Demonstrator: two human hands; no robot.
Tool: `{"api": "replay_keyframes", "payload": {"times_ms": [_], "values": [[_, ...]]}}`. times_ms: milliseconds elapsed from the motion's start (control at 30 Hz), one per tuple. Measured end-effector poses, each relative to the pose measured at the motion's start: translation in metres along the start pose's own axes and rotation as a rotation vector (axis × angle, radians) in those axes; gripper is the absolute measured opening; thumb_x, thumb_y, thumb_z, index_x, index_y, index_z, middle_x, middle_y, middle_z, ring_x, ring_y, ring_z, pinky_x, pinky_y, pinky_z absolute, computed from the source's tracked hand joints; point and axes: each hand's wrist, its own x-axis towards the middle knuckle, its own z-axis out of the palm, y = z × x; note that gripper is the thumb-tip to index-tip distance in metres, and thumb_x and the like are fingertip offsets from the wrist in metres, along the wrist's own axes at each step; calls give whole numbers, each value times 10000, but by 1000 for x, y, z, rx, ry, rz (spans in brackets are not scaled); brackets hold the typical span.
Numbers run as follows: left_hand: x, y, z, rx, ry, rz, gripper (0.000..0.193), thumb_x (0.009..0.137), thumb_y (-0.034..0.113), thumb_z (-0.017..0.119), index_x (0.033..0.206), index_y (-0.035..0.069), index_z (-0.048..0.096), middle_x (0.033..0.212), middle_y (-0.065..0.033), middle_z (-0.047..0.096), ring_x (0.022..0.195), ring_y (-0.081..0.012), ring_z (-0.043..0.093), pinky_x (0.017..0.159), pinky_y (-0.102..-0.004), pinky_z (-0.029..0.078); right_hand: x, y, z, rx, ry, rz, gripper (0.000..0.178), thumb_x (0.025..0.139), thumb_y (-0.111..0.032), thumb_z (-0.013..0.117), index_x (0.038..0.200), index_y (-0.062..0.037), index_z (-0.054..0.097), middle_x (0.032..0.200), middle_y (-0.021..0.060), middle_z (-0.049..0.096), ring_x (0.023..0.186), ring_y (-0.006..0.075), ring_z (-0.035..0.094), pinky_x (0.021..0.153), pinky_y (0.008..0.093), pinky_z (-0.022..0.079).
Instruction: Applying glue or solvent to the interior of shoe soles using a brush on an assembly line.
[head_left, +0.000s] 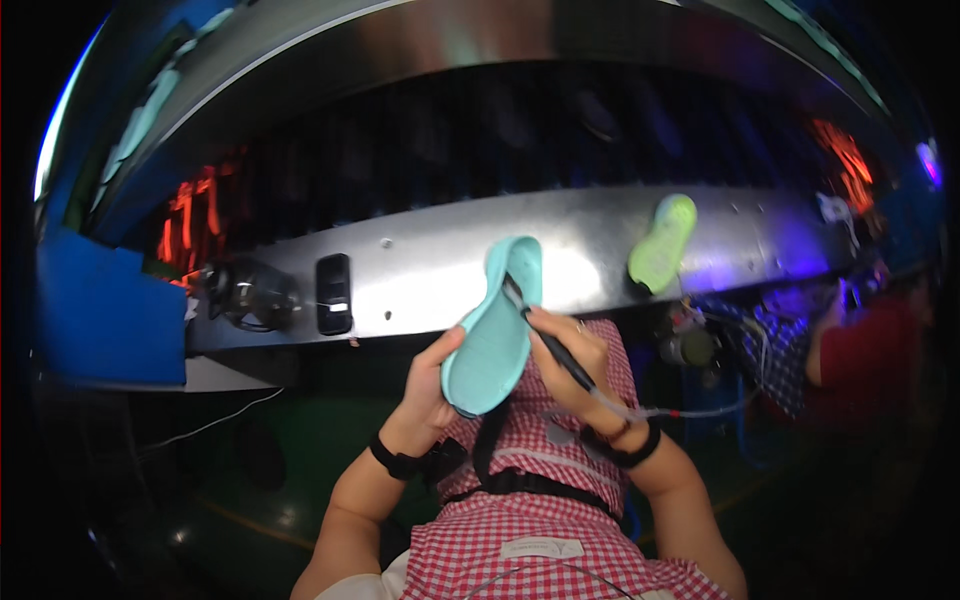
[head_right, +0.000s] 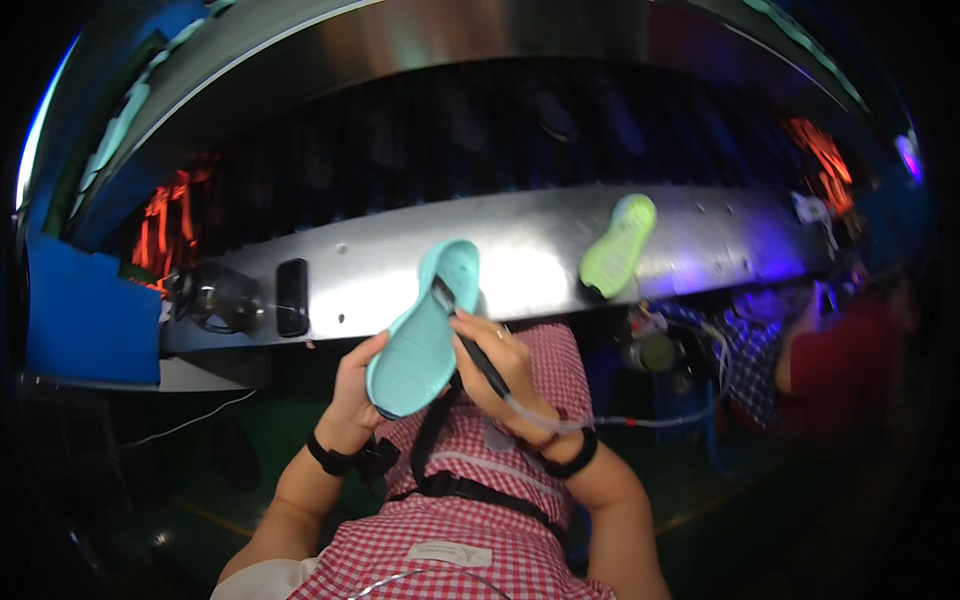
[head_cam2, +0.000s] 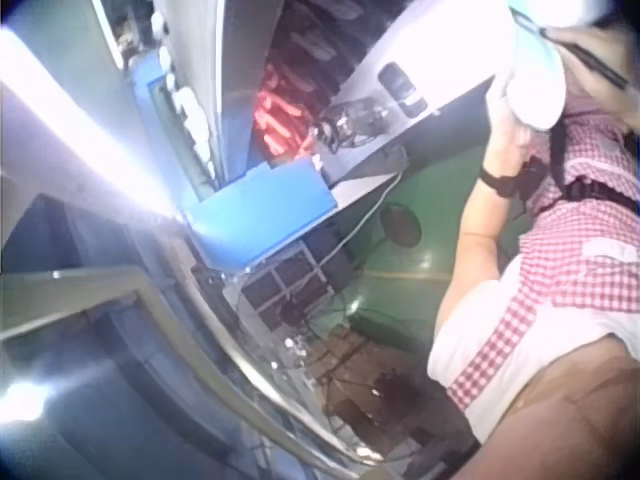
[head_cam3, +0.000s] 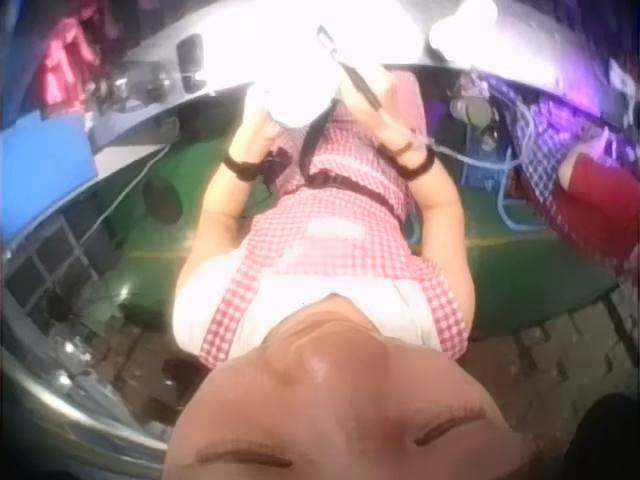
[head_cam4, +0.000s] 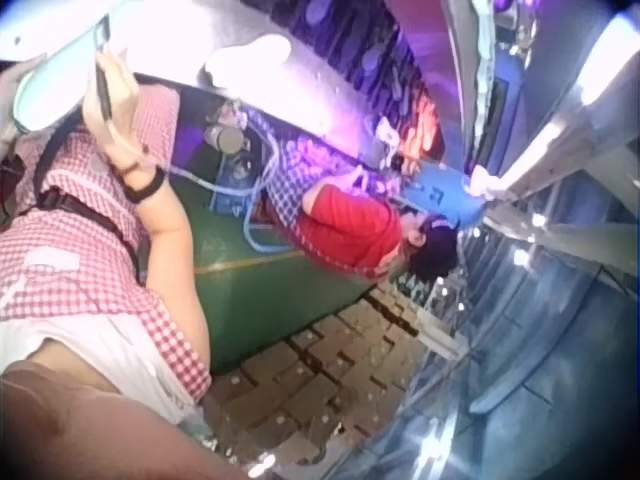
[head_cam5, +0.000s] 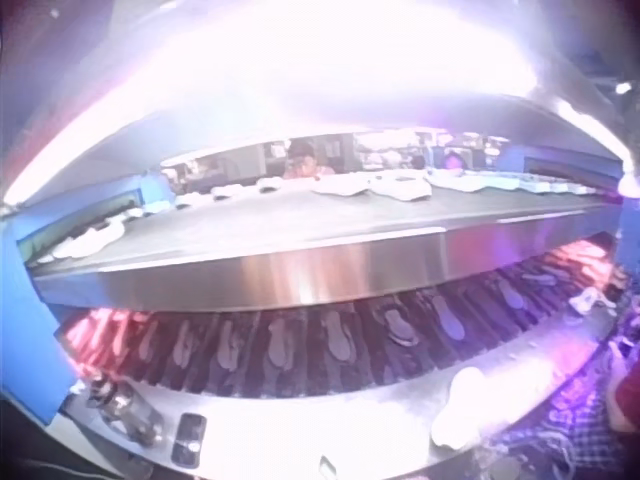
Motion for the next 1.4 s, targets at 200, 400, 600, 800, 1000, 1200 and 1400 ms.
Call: {"api": "replay_keyframes", "payload": {"times_ms": [200,400,600,800,1000,1200,1400], "values": [[-17,30,8,95,-67,174,447,909,250,372,1250,-39,371,1163,-177,515,1012,-260,557,891,-368,448,4,-25,-54,740,-408,334,200,778,-51,572,936,67,602,942,188,634,628,144,587,567,230,471],[-62,151,89,158,-216,739,583,896,378,301,1271,-67,337,1209,-257,462,1017,-431,518,834,-583,423,-6,12,-93,1225,41,332,233,864,-83,437,1060,20,507,1072,257,562,360,62,370,409,203,326],[-26,337,100,-459,-221,1146,637,905,427,237,1369,9,108,1417,-193,152,1312,-331,177,1038,-558,176,-10,26,-77,1248,96,497,224,850,-53,467,1047,43,514,1040,271,569,369,79,384,398,202,322],[-1,351,119,80,132,1084,230,849,144,532,1041,22,496,1032,-86,510,902,-175,508,835,-333,450,-11,49,-89,1209,192,568,222,870,-83,446,1057,-2,533,1060,188,589,392,72,365,428,211,315],[18,339,197,1181,321,1133,219,860,203,516,1003,63,605,766,35,599,697,-43,487,634,-195,360,-5,70,-86,1251,302,681,186,834,-40,484,994,29,549,970,197,606,432,95,386,451,219,330],[89,313,295,2513,356,1014,385,825,359,524,919,4,641,820,-150,646,810,-261,616,747,-352,461,-6,87,-88,1281,350,701,198,835,-60,484,995,20,568,911,149,623,418,98,386,461,244,323],[169,266,365,2901,572,806,639,732,477,608,1197,52,507,1223,-210,472,1142,-328,449,948,-397,369,-13,101,-103,1278,467,848,185,828,-46,494,978,27,576,629,70,537,420,110,375,461,258,314]]}}
